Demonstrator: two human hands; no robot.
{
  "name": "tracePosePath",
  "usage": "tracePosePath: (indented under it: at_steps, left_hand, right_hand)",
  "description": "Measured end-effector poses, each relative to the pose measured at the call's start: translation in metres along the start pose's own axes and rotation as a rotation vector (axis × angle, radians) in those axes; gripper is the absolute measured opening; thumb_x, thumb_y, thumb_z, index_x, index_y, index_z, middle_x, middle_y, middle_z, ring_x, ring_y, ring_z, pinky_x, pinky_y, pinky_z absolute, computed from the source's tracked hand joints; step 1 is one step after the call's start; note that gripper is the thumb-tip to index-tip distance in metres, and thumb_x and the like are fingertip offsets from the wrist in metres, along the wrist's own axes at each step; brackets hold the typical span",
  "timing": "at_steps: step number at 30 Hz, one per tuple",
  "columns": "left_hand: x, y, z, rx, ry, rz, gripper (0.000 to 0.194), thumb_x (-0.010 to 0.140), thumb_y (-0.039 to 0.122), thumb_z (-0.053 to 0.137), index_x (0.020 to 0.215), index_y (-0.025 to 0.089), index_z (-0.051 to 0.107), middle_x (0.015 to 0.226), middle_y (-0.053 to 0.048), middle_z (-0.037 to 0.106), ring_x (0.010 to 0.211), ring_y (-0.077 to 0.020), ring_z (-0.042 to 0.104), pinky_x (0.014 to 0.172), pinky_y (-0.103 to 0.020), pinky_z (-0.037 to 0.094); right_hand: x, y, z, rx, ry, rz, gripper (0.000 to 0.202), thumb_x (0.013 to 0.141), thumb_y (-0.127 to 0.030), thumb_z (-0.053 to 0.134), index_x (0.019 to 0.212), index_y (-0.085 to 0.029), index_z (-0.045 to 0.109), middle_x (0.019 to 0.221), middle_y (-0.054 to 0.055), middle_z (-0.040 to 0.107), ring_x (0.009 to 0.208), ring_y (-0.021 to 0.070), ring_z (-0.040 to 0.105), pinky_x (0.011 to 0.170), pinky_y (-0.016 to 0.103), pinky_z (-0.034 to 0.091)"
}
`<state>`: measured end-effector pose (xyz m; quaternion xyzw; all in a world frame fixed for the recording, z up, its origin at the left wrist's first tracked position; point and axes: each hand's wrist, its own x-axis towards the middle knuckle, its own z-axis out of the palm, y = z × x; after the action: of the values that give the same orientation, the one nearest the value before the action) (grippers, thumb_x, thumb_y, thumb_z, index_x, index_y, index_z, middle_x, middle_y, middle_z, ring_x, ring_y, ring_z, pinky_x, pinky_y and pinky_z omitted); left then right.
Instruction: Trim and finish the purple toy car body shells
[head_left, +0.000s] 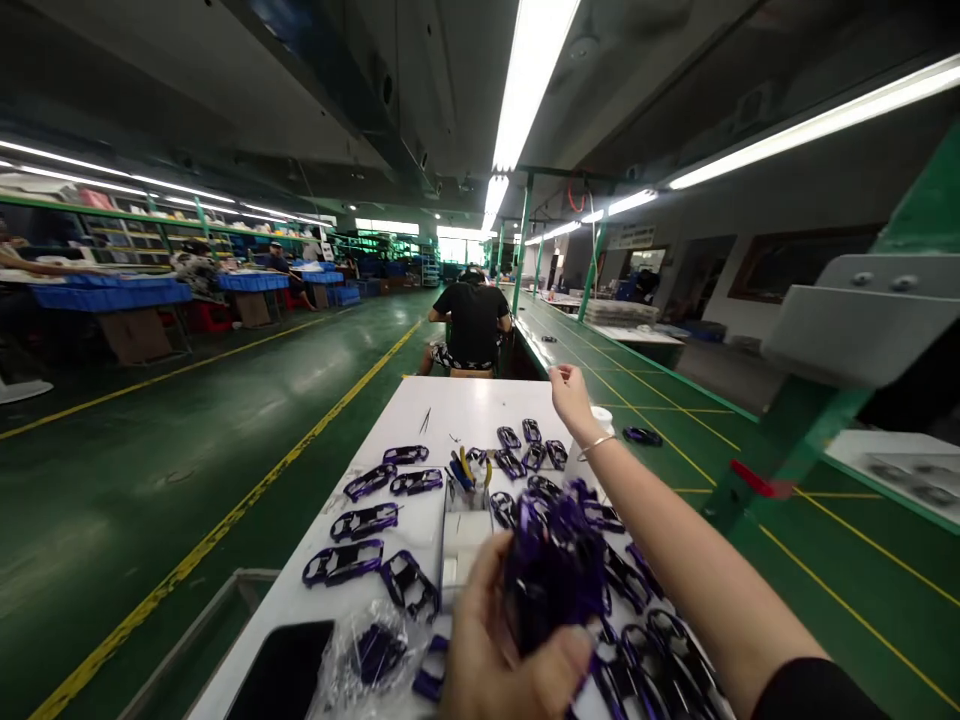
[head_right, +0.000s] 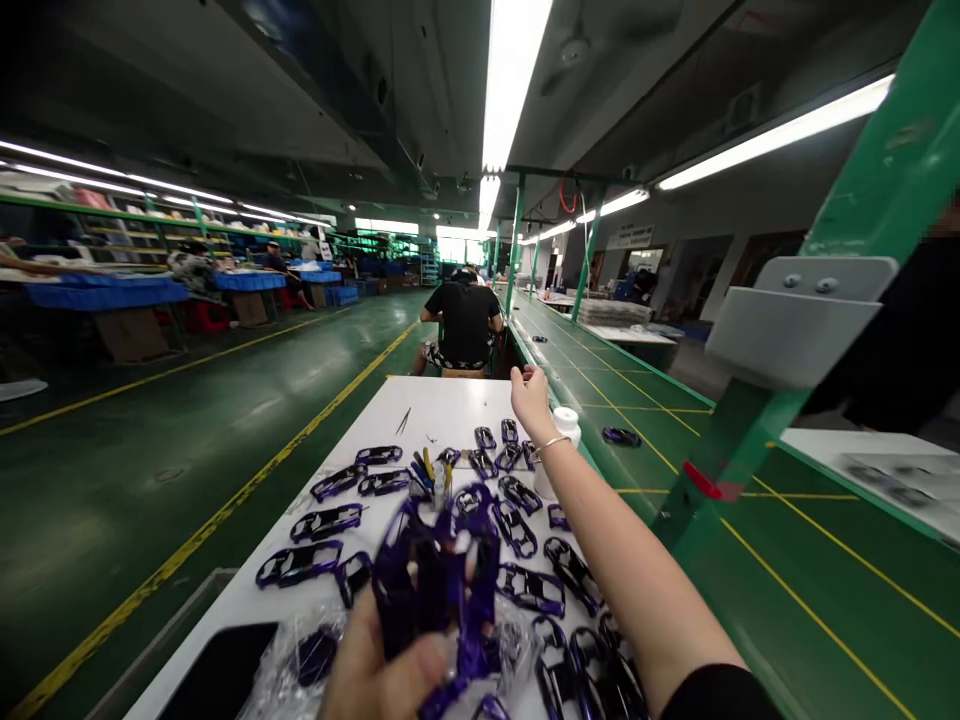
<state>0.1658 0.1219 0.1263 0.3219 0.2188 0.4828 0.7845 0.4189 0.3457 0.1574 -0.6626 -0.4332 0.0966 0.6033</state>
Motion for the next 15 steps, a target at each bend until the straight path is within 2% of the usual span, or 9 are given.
tracePosePath:
  at_steps: [3,5,6,8,11,13,15]
  left_hand:
    - [-0.002,0.024,0.002,0.009,-0.016,0.149,0.058,0.061,0.032,0.097,0.115,0.022,0.075,0.106,-0.006,0.080,0.101,-0.0277,0.072,0.092,-0.033,0.057]
    - [-0.004,0.037,0.005,-0.056,-0.051,0.179,0.052,0.063,0.032,0.096,0.110,0.023,0.077,0.103,-0.003,0.080,0.097,-0.0246,0.073,0.092,-0.032,0.057]
    - [-0.005,0.041,0.006,-0.112,-0.101,0.135,0.048,0.065,0.032,0.095,0.108,0.022,0.078,0.101,-0.003,0.081,0.093,-0.0226,0.074,0.090,-0.030,0.057]
    - [-0.007,0.043,0.010,-0.232,-0.251,-0.048,0.039,0.068,0.033,0.093,0.103,0.020,0.080,0.096,-0.003,0.082,0.083,-0.0188,0.075,0.083,-0.028,0.058]
    - [-0.011,0.029,0.015,-0.331,-0.445,-0.348,0.037,0.069,0.039,0.093,0.096,0.017,0.082,0.090,-0.005,0.082,0.072,-0.0148,0.073,0.075,-0.025,0.057]
    - [-0.014,0.014,0.018,-0.349,-0.508,-0.471,0.040,0.067,0.043,0.093,0.094,0.016,0.082,0.089,-0.005,0.082,0.069,-0.0134,0.072,0.074,-0.025,0.057]
    - [-0.017,0.000,0.020,-0.362,-0.563,-0.571,0.040,0.065,0.045,0.094,0.090,0.016,0.083,0.087,-0.004,0.082,0.068,-0.0125,0.072,0.073,-0.024,0.056]
  right_hand:
    - [-0.049,-0.017,-0.034,0.219,-0.094,-0.005,0.037,0.100,-0.040,0.065,0.129,-0.018,0.060,0.129,0.010,0.061,0.110,0.0266,0.063,0.093,0.048,0.056]
    - [-0.092,-0.029,-0.057,0.371,-0.182,-0.003,0.035,0.101,-0.043,0.064,0.124,-0.017,0.062,0.122,0.009,0.064,0.104,0.0246,0.065,0.090,0.046,0.057]
    - [-0.115,-0.035,-0.069,0.444,-0.237,-0.002,0.035,0.101,-0.045,0.063,0.121,-0.016,0.063,0.117,0.009,0.065,0.101,0.0236,0.066,0.089,0.045,0.057]
    - [-0.161,-0.049,-0.090,0.574,-0.342,-0.003,0.041,0.101,-0.054,0.060,0.113,-0.016,0.065,0.108,0.007,0.068,0.093,0.0219,0.068,0.086,0.043,0.058]
    - [-0.220,-0.066,-0.116,0.701,-0.447,-0.002,0.057,0.090,-0.073,0.060,0.107,-0.019,0.069,0.087,0.005,0.069,0.073,0.0203,0.067,0.071,0.038,0.059]
    - [-0.250,-0.072,-0.126,0.754,-0.452,0.000,0.060,0.083,-0.078,0.063,0.105,-0.023,0.073,0.076,0.003,0.066,0.053,0.0169,0.059,0.053,0.032,0.054]
    - [-0.271,-0.072,-0.133,0.790,-0.402,0.000,0.057,0.079,-0.077,0.068,0.103,-0.026,0.074,0.069,0.000,0.062,0.038,0.0121,0.045,0.039,0.027,0.044]
